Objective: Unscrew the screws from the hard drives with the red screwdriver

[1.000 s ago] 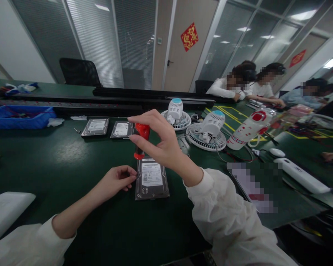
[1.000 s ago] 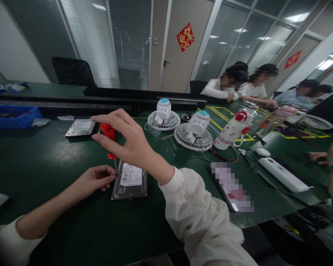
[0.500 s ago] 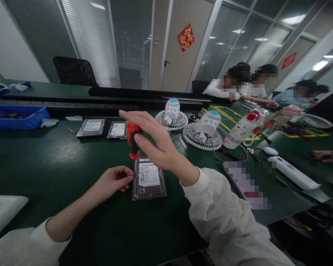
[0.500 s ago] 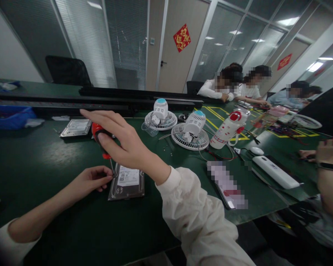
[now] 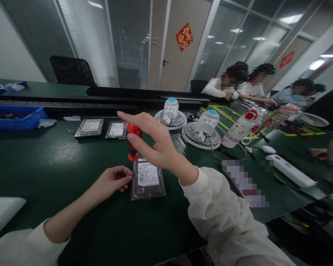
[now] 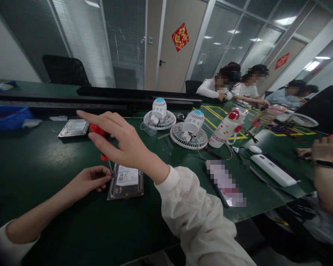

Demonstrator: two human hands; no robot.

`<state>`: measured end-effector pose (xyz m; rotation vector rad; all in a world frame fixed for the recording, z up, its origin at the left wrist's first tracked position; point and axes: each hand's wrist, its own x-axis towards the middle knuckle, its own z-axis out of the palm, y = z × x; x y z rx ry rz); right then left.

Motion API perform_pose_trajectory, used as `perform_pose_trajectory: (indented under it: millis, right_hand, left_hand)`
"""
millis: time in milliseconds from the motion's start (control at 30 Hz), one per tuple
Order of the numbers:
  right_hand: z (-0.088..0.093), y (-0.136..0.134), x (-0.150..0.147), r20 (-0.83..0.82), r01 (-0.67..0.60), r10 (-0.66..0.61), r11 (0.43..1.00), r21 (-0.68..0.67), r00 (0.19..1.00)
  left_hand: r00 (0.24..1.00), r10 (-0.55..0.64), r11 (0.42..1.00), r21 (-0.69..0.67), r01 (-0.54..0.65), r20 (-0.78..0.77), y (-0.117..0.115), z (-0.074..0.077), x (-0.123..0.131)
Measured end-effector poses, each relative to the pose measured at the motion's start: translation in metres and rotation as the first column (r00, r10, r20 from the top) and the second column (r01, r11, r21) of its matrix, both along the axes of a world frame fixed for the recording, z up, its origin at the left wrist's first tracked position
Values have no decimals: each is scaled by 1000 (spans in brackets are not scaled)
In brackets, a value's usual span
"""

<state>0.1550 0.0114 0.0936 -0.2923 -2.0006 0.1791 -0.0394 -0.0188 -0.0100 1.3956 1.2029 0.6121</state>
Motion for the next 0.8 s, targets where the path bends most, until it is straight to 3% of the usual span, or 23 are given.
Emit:
perform_pose_trajectory:
  millis: [100, 233, 467, 633, 800]
  right_hand:
    - [0, -1, 0, 40, 43, -42, 999, -13, 998]
    - [0, -1, 1, 67, -17, 17, 1000, 7, 998]
    - [-1, 3, 0, -43, 41, -40, 999, 23, 998]
    - [-2, 6, -2, -79, -53, 59, 996, 72, 995]
    - [-2, 3, -1, -67, 96, -92, 994, 54, 993]
  left_hand:
    - [1000, 4, 1000, -2, -4, -4, 0, 1, 1]
    - [1000, -1, 1000, -12, 1, 3, -1, 3, 1]
    - [999, 19, 999, -45, -17, 27, -1, 2, 2]
    - [1000, 12, 999, -44, -11, 25, -2, 4, 3]
    - [1000, 4, 999, -37, -4, 18, -2, 4, 3]
